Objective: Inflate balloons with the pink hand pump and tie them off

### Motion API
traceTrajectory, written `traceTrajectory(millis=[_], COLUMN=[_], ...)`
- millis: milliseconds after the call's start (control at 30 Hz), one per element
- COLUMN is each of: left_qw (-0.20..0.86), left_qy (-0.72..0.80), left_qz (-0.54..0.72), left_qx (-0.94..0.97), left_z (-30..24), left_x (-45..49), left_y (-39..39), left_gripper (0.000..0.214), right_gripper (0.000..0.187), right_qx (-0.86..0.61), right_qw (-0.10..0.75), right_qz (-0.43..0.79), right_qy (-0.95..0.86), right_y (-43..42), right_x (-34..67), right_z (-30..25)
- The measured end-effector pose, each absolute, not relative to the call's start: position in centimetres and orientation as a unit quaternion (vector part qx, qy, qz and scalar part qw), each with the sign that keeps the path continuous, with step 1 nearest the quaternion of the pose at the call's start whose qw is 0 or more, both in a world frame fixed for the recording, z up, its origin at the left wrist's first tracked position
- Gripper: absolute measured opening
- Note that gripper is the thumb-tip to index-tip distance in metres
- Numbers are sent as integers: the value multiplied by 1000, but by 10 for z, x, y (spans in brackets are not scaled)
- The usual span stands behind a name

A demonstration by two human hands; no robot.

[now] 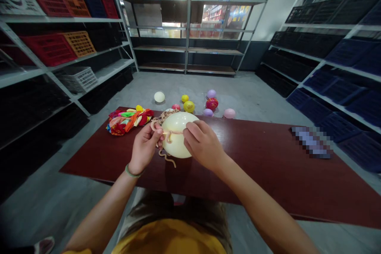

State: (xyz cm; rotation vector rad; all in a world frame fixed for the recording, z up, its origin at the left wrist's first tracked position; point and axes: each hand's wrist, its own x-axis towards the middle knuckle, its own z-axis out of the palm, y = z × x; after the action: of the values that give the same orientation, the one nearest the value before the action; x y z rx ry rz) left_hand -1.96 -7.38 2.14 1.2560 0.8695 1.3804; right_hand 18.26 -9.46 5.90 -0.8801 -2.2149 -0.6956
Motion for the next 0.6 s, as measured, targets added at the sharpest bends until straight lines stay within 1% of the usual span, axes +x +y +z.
traceTrajectory(millis=[100,233,367,433,467,533,600], left_qw=[517,526,519,513,510,506,507], left_qy=[361,349,310,286,276,262,255], left_qz=[574,578,603,619,627,638,640], left_qx=[523,517,520,522,520,517,518], left_z=[20,24,33,35,34,31,24], left_x=[-18,-12,-2,2,3,5,6], left_y=[-73,-71,-65,-61,-60,-57,-54], left_gripper=[27,27,27,26,25,24,23], right_gripper=[14,14,19,23,27,41,55], right_qx=[-322,-311,-341,-367,-387,-437,-483], right_qw=[319,311,348,408,451,548,636], right_qz=[-291,-355,-380,-348,-312,-206,-68], right_qy=[-843,-825,-786,-760,-741,-683,-598], right_y=[-92,-83,-77,-75,-74,-71,-66], right_x=[187,192,192,195,197,204,211], right_z=[53,44,48,53,54,51,41])
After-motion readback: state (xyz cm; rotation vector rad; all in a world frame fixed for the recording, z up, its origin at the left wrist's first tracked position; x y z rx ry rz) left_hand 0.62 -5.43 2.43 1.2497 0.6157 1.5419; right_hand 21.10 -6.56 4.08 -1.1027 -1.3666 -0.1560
